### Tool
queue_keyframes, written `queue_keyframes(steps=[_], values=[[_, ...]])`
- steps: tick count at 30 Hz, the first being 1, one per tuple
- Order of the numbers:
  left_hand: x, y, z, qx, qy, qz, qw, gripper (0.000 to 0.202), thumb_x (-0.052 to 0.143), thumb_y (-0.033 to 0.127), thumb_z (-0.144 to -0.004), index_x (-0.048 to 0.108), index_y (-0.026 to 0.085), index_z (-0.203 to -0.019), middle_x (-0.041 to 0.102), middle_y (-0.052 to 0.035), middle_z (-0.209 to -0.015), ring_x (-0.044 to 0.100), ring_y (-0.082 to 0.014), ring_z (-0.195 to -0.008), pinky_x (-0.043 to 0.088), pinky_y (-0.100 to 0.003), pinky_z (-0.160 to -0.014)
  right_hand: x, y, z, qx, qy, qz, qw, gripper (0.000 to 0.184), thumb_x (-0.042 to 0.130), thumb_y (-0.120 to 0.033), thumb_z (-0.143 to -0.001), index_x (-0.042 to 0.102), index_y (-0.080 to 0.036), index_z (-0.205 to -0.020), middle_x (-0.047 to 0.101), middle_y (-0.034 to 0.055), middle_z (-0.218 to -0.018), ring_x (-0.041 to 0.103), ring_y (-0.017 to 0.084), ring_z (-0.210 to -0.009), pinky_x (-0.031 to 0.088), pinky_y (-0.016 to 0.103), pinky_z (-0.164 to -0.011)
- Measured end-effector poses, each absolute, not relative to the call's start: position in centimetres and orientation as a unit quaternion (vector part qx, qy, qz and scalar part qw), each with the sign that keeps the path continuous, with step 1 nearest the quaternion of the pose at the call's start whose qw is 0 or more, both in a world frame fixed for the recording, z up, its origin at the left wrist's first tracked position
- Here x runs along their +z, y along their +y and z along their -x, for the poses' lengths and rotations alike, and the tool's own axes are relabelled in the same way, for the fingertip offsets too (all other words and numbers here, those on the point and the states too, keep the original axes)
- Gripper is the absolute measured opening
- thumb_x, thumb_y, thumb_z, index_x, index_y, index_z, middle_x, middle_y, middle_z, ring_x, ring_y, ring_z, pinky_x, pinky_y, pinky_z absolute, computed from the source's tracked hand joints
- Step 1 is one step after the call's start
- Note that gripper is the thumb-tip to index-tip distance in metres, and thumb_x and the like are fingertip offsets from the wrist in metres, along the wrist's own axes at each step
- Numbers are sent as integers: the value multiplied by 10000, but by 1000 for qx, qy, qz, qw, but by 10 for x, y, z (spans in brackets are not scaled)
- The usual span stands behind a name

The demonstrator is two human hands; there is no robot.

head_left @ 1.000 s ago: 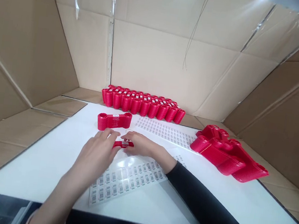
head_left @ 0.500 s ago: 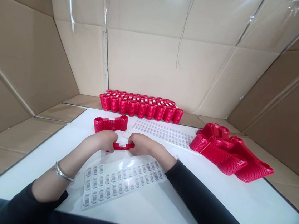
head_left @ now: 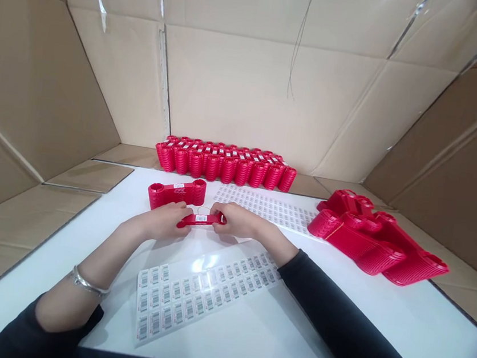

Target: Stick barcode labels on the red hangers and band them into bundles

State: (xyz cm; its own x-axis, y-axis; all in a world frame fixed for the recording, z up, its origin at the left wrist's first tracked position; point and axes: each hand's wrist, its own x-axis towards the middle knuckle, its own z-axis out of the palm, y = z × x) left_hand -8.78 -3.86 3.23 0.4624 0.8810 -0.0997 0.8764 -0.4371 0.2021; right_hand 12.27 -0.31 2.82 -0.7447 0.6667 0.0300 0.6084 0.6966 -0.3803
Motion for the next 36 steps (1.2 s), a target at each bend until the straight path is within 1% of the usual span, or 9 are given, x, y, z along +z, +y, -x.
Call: queue_keyframes(steps=[5,8,11,14,19,23,26,31,36], values=[[41,-40,91,65,507,-854,97,188,406,301,-802,544,175,-788,562,-59,-849,527,-179,-729,373,-270,-613,34,1,-124,183,-929,300,119,139,503,-179,-786,569,-140,-902,598,25,-809,509,117,-662,381,215,-595],[56,-40,102,112,508,-851,77,195,379,288,-824,545,193,-861,566,-41,-897,530,-175,-792,386,-269,-675,49,8,-115,165,-938,271,144,123,521,-215,-814,568,-128,-888,567,41,-852,499,128,-724,385,231,-657],[66,-34,118,174,532,-828,24,244,399,303,-812,556,189,-960,532,-40,-911,520,-165,-785,393,-271,-706,68,25,-97,137,-942,259,166,100,535,-152,-794,574,-115,-878,526,50,-864,478,140,-774,376,243,-704],[67,-25,133,220,550,-806,-16,328,414,339,-804,550,167,-1048,492,-55,-971,513,-158,-802,401,-264,-731,80,45,-76,128,-939,267,174,92,548,-100,-749,577,-101,-837,500,58,-868,465,144,-772,372,249,-690],[57,-14,147,228,580,-782,-13,419,413,402,-811,542,153,-1122,495,-80,-1003,502,-195,-877,390,-305,-816,79,67,-56,177,-936,265,146,71,580,-121,-717,595,-112,-786,546,40,-833,487,125,-709,379,232,-623],[49,-14,150,222,582,-782,17,384,417,422,-819,575,153,-1043,563,-81,-961,513,-216,-889,382,-325,-821,68,73,-57,229,-933,248,121,84,567,-136,-732,613,-116,-800,599,18,-774,527,122,-677,404,233,-616],[43,-15,149,233,577,-781,59,384,436,446,-814,573,166,-1038,589,-77,-982,535,-212,-869,398,-315,-794,61,74,-63,253,-925,244,143,200,555,-147,-759,602,-111,-950,627,49,-921,566,136,-781,436,245,-688],[30,-15,139,342,572,-738,102,417,509,458,-772,537,175,-1077,551,-80,-1117,513,-212,-1002,374,-311,-900,52,72,-73,271,-911,249,189,286,573,-200,-787,567,-117,-1060,603,89,-1081,575,155,-922,456,278,-796],[10,-6,124,505,582,-618,155,345,373,479,-840,514,166,-875,572,-29,-869,536,-142,-781,429,-240,-729,40,71,-73,279,-899,266,208,365,556,-233,-818,522,-103,-1158,561,134,-1192,555,182,-1033,451,310,-867]])
